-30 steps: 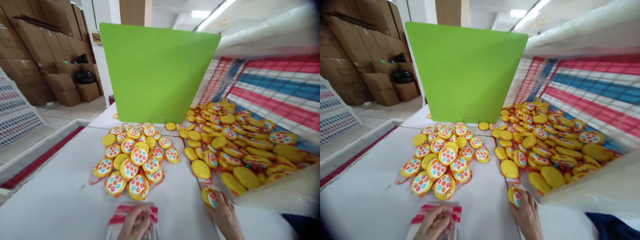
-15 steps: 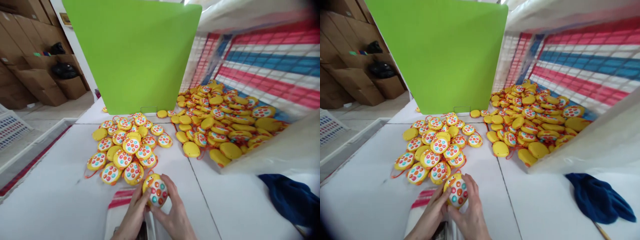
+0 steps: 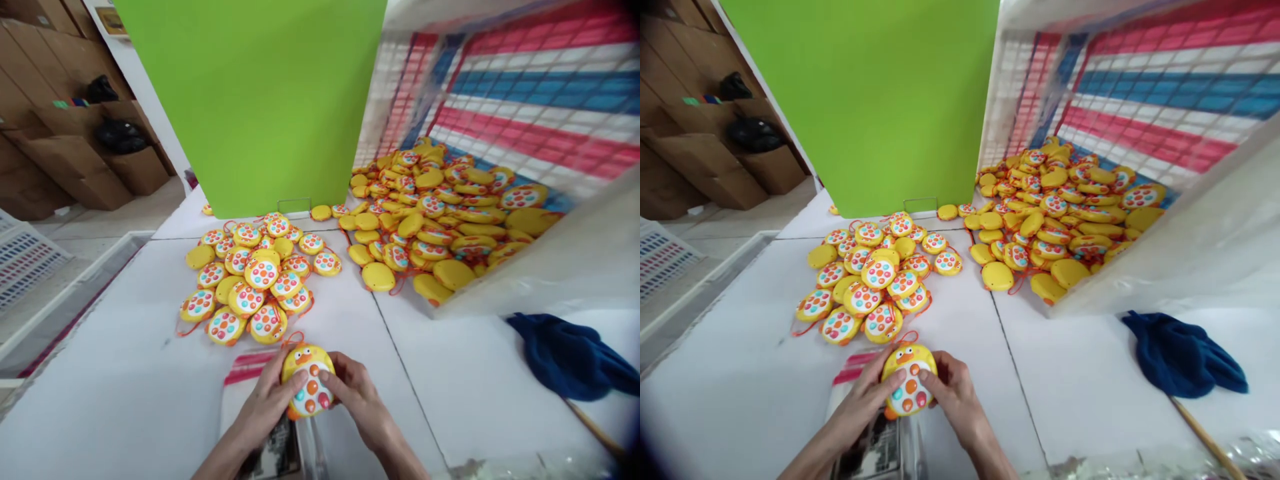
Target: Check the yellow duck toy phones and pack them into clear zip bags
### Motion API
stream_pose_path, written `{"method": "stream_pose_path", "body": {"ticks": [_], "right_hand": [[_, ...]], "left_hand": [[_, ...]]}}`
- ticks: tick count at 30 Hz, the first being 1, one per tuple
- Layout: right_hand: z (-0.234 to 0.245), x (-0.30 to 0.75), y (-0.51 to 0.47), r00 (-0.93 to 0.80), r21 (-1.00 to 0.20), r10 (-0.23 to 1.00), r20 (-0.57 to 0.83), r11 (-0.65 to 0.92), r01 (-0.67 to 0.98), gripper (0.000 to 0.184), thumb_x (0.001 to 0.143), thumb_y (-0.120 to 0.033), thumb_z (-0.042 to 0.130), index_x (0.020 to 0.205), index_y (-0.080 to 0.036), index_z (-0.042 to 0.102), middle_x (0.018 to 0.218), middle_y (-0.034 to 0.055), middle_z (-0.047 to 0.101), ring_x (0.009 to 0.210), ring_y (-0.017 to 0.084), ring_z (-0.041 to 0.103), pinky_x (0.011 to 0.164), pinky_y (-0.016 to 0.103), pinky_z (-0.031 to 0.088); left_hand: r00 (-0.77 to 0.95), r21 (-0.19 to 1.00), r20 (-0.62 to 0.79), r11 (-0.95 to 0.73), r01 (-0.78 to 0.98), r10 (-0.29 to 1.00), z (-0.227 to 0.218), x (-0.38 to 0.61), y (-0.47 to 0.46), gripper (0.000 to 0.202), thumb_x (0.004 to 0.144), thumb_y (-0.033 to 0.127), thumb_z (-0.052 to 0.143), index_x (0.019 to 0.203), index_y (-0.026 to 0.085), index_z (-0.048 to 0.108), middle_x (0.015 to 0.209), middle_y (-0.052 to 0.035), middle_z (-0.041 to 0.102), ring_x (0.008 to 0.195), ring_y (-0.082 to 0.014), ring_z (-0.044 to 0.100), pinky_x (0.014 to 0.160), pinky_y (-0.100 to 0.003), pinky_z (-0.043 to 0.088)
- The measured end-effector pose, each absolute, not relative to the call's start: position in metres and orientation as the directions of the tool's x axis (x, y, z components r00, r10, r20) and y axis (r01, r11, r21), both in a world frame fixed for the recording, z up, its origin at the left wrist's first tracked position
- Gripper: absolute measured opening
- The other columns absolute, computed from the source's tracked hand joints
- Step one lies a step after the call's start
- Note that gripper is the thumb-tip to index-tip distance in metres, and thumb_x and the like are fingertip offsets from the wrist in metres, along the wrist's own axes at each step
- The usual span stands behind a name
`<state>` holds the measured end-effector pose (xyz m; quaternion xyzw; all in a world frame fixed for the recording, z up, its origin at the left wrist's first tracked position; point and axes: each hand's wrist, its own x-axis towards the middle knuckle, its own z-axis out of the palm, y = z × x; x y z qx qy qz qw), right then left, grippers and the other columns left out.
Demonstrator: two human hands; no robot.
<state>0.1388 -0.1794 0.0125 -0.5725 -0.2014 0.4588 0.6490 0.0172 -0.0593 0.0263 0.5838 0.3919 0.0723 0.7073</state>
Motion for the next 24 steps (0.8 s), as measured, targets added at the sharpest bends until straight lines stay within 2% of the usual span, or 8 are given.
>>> {"method": "stream_pose_path", "body": {"ticks": [3, 6, 9, 12, 14, 17, 20, 24], "right_hand": [[0.011, 0.135, -0.182, 0.554, -0.892, 0.783, -0.282, -0.002, -0.452, 0.032, 0.073, -0.043, 0.067, 0.084, -0.014, 0.059, 0.073, 0.0015, 0.060, 0.061, 0.010, 0.052, 0.051, 0.020, 0.041], [0.008, 0.125, -0.183, 0.622, -0.860, 0.725, -0.295, 0.082, -0.503, 0.031, 0.074, -0.043, 0.067, 0.085, -0.016, 0.057, 0.081, 0.0030, 0.062, 0.068, 0.013, 0.056, 0.056, 0.023, 0.045], [0.006, 0.115, -0.186, 0.671, -0.875, 0.676, -0.305, 0.079, -0.477, 0.033, 0.074, -0.044, 0.066, 0.090, -0.016, 0.057, 0.085, 0.0041, 0.063, 0.074, 0.015, 0.057, 0.058, 0.023, 0.046], [0.004, 0.109, -0.192, 0.678, -0.889, 0.662, -0.319, 0.038, -0.456, 0.036, 0.072, -0.047, 0.066, 0.091, -0.017, 0.058, 0.083, 0.0039, 0.063, 0.069, 0.014, 0.056, 0.053, 0.020, 0.045], [0.003, 0.107, -0.197, 0.667, -0.886, 0.667, -0.332, 0.022, -0.463, 0.039, 0.071, -0.049, 0.067, 0.092, -0.017, 0.059, 0.082, 0.0041, 0.064, 0.066, 0.013, 0.055, 0.051, 0.019, 0.045], [0.001, 0.107, -0.203, 0.663, -0.890, 0.666, -0.342, -0.003, -0.456, 0.040, 0.070, -0.049, 0.067, 0.095, -0.018, 0.060, 0.082, 0.0048, 0.066, 0.065, 0.014, 0.057, 0.050, 0.020, 0.045], [0.000, 0.111, -0.208, 0.699, -0.917, 0.658, -0.279, 0.032, -0.396, 0.044, 0.071, -0.048, 0.066, 0.102, -0.019, 0.057, 0.093, 0.0077, 0.067, 0.080, 0.020, 0.062, 0.060, 0.025, 0.050], [-0.003, 0.124, -0.205, 0.703, -0.967, 0.689, -0.179, 0.010, -0.255, 0.049, 0.072, -0.046, 0.065, 0.112, -0.019, 0.052, 0.109, 0.0106, 0.062, 0.100, 0.025, 0.058, 0.075, 0.031, 0.051]], "left_hand": [[0.784, 0.915, -0.364, 0.349, 0.202, 0.502, 0.035, 0.022, -0.070, 0.066, 0.072, 0.044, 0.064, 0.128, 0.018, 0.041, 0.130, -0.0113, 0.048, 0.118, -0.0281, 0.046, 0.094, -0.035, 0.043], [0.838, 0.926, -0.262, 0.369, 0.080, 0.478, 0.042, 0.028, -0.083, 0.074, 0.068, 0.030, 0.070, 0.131, 0.019, 0.032, 0.123, -0.0102, 0.053, 0.107, -0.0256, 0.053, 0.087, -0.033, 0.047], [0.811, 0.955, -0.241, 0.278, 0.101, 0.534, 0.048, 0.030, -0.090, 0.062, 0.070, 0.018, 0.064, 0.126, 0.021, 0.037, 0.113, -0.0061, 0.057, 0.098, -0.0200, 0.056, 0.082, -0.027, 0.047], [0.833, 0.969, -0.229, 0.201, 0.145, 0.504, 0.049, 0.027, -0.088, 0.059, 0.067, 0.011, 0.062, 0.121, 0.021, 0.042, 0.107, -0.0041, 0.059, 0.090, -0.0181, 0.057, 0.075, -0.024, 0.047], [0.862, 0.971, -0.220, 0.185, 0.149, 0.457, 0.044, 0.022, -0.086, 0.061, 0.066, 0.012, 0.064, 0.122, 0.021, 0.042, 0.110, -0.0050, 0.059, 0.093, -0.0195, 0.057, 0.077, -0.025, 0.047], [0.861, 0.967, -0.241, 0.184, 0.176, 0.448, 0.032, 0.014, -0.083, 0.057, 0.074, 0.025, 0.061, 0.127, 0.020, 0.040, 0.125, -0.0077, 0.051, 0.110, -0.0230, 0.050, 0.090, -0.029, 0.043], [0.832, 0.964, -0.255, 0.067, 0.256, 0.493, 0.024, 0.008, -0.080, 0.052, 0.080, 0.031, 0.054, 0.129, 0.021, 0.040, 0.129, -0.0079, 0.048, 0.117, -0.0238, 0.045, 0.097, -0.032, 0.038], [0.826, 0.927, -0.249, -0.123, 0.355, 0.506, 0.027, 0.011, -0.081, 0.053, 0.080, 0.031, 0.052, 0.131, 0.023, 0.040, 0.128, -0.0083, 0.050, 0.117, -0.0249, 0.045, 0.101, -0.036, 0.033]]}}
